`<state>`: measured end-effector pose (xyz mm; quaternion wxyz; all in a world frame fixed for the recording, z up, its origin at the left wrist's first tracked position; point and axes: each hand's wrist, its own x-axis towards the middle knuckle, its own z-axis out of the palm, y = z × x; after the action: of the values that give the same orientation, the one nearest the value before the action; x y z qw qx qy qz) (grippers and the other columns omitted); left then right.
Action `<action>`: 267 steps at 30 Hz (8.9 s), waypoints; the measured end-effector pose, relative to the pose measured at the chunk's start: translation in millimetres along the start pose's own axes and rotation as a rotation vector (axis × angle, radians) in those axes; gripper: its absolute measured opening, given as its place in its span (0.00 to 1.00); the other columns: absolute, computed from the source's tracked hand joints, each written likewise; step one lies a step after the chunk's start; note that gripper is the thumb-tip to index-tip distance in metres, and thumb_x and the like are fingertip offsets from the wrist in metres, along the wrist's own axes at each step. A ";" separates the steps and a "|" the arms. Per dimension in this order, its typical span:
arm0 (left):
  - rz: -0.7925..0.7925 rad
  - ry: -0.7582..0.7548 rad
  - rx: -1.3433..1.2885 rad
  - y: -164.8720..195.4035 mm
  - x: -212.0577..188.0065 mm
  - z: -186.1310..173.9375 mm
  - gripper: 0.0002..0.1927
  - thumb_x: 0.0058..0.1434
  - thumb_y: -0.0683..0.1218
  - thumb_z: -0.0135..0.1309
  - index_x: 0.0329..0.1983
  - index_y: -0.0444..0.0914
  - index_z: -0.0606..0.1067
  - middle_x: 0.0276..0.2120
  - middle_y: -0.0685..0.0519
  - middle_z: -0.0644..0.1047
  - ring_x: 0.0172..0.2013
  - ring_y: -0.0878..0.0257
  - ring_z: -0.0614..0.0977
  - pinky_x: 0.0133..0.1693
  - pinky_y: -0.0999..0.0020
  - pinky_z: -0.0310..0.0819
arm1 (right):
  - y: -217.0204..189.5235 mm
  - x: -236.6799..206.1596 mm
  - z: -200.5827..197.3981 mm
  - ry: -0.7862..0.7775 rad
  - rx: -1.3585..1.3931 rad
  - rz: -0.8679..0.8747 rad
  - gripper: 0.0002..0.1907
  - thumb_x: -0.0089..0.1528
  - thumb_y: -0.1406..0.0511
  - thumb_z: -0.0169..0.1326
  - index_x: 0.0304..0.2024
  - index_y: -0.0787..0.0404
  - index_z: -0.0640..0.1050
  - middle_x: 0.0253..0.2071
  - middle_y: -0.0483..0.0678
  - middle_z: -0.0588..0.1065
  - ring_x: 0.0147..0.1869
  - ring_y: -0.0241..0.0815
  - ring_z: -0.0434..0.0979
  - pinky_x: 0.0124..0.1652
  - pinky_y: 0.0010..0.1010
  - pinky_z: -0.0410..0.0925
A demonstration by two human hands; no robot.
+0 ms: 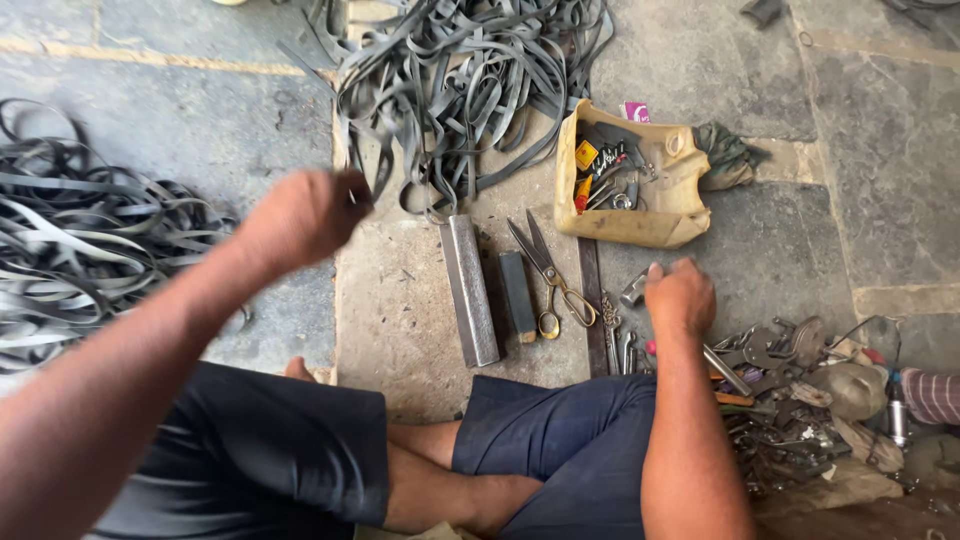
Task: The person sits on the floor and repairs rubber belts by cutting them with scissors, smoothing the edges with a file, applying glue, and pressing the pieces together. The person repeats this process for multiple belt segments.
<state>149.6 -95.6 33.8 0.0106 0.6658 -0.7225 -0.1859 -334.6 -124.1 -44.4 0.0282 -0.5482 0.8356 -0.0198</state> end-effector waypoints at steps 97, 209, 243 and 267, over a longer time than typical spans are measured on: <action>-0.018 -0.268 -1.158 53.1 -170.6 -6.4 0.11 0.67 0.47 0.51 0.46 0.40 0.81 0.21 0.59 0.72 0.23 0.70 0.69 0.26 0.75 0.63 | -152.5 -248.9 -124.2 -0.291 0.880 -1.184 0.37 0.52 0.61 0.69 0.62 0.62 0.70 0.54 0.56 0.75 0.60 0.51 0.75 0.58 0.41 0.68; -0.037 0.075 -1.581 68.1 -135.2 113.7 0.10 0.65 0.34 0.52 0.49 0.28 0.75 0.35 0.45 0.83 0.34 0.61 0.85 0.41 0.69 0.80 | -77.5 -222.2 -101.2 -0.179 0.446 -1.028 0.23 0.49 0.61 0.71 0.42 0.60 0.77 0.36 0.51 0.76 0.41 0.57 0.79 0.38 0.43 0.72; 0.130 0.157 -1.313 78.9 -134.1 115.2 0.23 0.66 0.35 0.51 0.65 0.33 0.68 0.53 0.49 0.80 0.55 0.64 0.80 0.56 0.70 0.75 | -70.7 -64.8 51.7 -0.355 -0.005 -0.187 0.42 0.48 0.48 0.72 0.55 0.65 0.73 0.58 0.60 0.73 0.65 0.59 0.71 0.60 0.47 0.66; 0.217 0.153 -0.640 96.3 -162.7 50.6 0.37 0.57 0.38 0.58 0.71 0.39 0.62 0.40 0.41 0.81 0.41 0.43 0.83 0.42 0.54 0.76 | -132.5 -206.1 -74.0 -0.538 0.837 -0.997 0.10 0.63 0.63 0.59 0.41 0.63 0.80 0.36 0.43 0.80 0.41 0.32 0.80 0.43 0.30 0.73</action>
<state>62.4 78.7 51.7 0.2929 0.5600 -0.6912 -0.3505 -136.5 12.3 43.2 0.4302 -0.7947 0.3710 -0.2138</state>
